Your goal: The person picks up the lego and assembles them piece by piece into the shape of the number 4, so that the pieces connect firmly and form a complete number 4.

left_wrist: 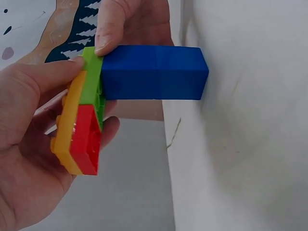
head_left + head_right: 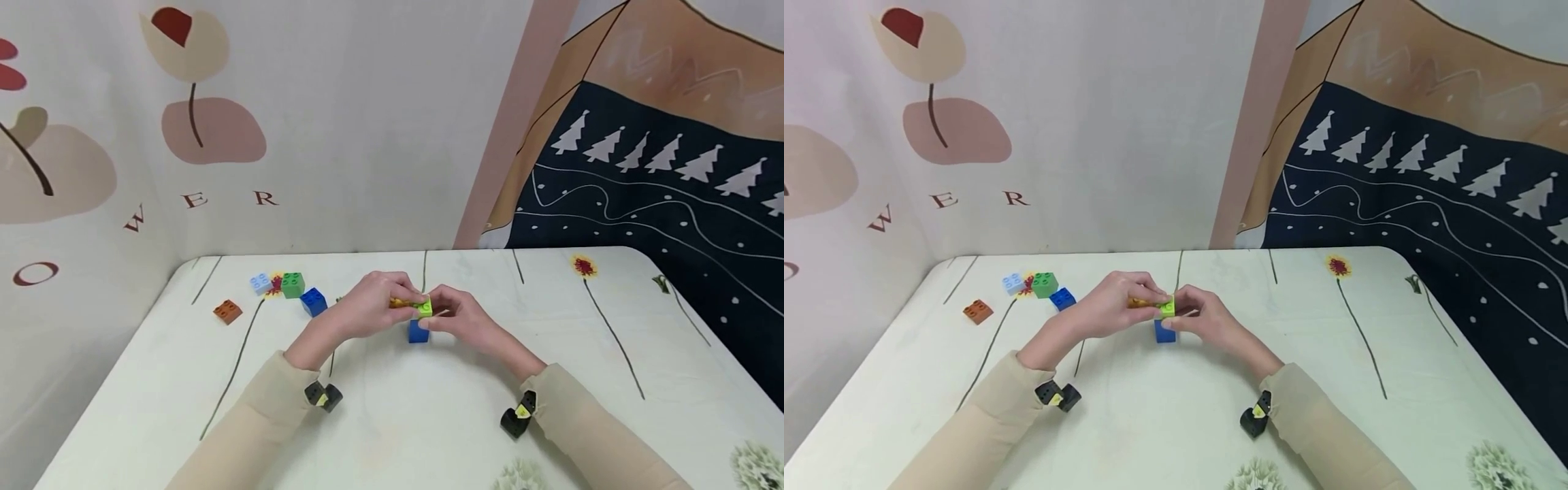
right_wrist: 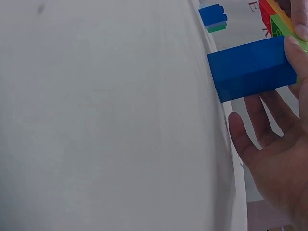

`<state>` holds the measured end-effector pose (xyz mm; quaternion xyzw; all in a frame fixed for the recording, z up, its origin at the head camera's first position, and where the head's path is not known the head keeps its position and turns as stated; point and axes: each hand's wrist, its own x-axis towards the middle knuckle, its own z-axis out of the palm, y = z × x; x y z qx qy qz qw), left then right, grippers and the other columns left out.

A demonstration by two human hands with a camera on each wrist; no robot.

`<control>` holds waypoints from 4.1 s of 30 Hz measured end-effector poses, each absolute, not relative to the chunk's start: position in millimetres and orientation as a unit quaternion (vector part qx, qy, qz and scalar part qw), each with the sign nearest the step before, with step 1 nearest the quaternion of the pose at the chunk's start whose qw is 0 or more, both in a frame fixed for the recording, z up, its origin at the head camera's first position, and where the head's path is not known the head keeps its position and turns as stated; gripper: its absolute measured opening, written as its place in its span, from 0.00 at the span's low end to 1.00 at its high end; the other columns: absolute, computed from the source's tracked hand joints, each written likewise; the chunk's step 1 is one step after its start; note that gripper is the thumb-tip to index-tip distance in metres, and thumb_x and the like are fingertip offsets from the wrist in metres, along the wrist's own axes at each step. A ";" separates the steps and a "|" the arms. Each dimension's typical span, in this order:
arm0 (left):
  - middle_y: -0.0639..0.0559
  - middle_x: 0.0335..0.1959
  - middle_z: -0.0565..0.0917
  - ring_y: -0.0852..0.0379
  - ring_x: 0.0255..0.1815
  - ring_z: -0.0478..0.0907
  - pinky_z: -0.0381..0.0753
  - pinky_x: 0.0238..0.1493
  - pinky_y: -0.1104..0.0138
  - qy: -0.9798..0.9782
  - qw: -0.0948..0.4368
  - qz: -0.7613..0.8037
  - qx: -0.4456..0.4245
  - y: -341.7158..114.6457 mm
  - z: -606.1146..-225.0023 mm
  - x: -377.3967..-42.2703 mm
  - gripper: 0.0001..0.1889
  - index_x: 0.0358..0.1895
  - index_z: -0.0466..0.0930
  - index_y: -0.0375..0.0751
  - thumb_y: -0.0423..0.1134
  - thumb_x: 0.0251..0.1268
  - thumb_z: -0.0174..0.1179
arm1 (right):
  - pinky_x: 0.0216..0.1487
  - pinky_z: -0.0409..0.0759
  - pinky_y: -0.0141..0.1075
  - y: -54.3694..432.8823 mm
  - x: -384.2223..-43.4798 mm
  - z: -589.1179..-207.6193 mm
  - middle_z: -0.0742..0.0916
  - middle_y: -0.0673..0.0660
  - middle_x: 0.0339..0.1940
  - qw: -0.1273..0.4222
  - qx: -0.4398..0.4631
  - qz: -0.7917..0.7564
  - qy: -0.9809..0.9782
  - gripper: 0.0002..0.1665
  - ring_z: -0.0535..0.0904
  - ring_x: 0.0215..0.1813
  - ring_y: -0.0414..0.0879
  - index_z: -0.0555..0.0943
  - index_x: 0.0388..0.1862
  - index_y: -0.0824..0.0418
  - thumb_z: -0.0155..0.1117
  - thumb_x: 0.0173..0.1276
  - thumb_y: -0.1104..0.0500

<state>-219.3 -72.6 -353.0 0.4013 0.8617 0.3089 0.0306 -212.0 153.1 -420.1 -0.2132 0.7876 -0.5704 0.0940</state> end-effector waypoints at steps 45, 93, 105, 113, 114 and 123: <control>0.39 0.63 0.80 0.39 0.62 0.77 0.83 0.53 0.45 0.906 -0.110 0.370 0.175 -217.9 -382.4 -190.3 0.24 0.64 0.81 0.36 0.27 0.64 0.69 | 0.48 0.80 0.37 151.2 -212.6 -417.5 0.86 0.58 0.51 0.119 -0.193 -0.580 0.782 0.16 0.80 0.50 0.53 0.80 0.53 0.64 0.72 0.69 0.62; 0.35 0.53 0.84 0.39 0.54 0.81 0.85 0.43 0.62 0.904 0.019 0.421 0.073 -207.8 -409.5 -224.5 0.23 0.63 0.79 0.30 0.33 0.66 0.69 | 0.51 0.79 0.38 153.1 -214.5 -419.7 0.86 0.59 0.51 0.118 -0.210 -0.580 0.778 0.17 0.79 0.50 0.53 0.79 0.53 0.66 0.72 0.69 0.63; 0.40 0.52 0.84 0.40 0.56 0.80 0.85 0.50 0.56 0.886 0.000 0.453 0.094 -183.3 -370.5 -204.0 0.25 0.65 0.79 0.36 0.34 0.66 0.69 | 0.50 0.80 0.39 152.5 -213.5 -419.8 0.87 0.57 0.51 0.120 -0.200 -0.579 0.781 0.17 0.80 0.50 0.52 0.80 0.53 0.63 0.72 0.68 0.63; 0.43 0.56 0.83 0.44 0.60 0.78 0.83 0.56 0.56 0.861 0.039 0.494 0.109 -167.2 -352.9 -195.3 0.26 0.68 0.78 0.40 0.36 0.68 0.69 | 0.50 0.80 0.40 151.8 -213.9 -419.3 0.86 0.56 0.51 0.126 -0.192 -0.584 0.779 0.17 0.80 0.50 0.53 0.80 0.53 0.62 0.73 0.68 0.62; 0.43 0.57 0.83 0.45 0.60 0.78 0.83 0.57 0.56 0.859 0.041 0.499 0.109 -165.0 -351.4 -194.7 0.26 0.68 0.78 0.40 0.36 0.68 0.69 | 0.50 0.80 0.40 151.8 -214.1 -419.4 0.86 0.57 0.51 0.126 -0.192 -0.584 0.778 0.17 0.80 0.50 0.53 0.80 0.53 0.62 0.73 0.68 0.62; 0.40 0.60 0.81 0.41 0.59 0.80 0.85 0.54 0.56 0.836 0.058 0.532 0.121 -145.4 -341.3 -190.3 0.25 0.69 0.77 0.40 0.32 0.69 0.67 | 0.49 0.79 0.40 153.4 -214.3 -420.1 0.86 0.58 0.51 0.124 -0.197 -0.582 0.779 0.17 0.81 0.50 0.53 0.80 0.54 0.64 0.72 0.68 0.62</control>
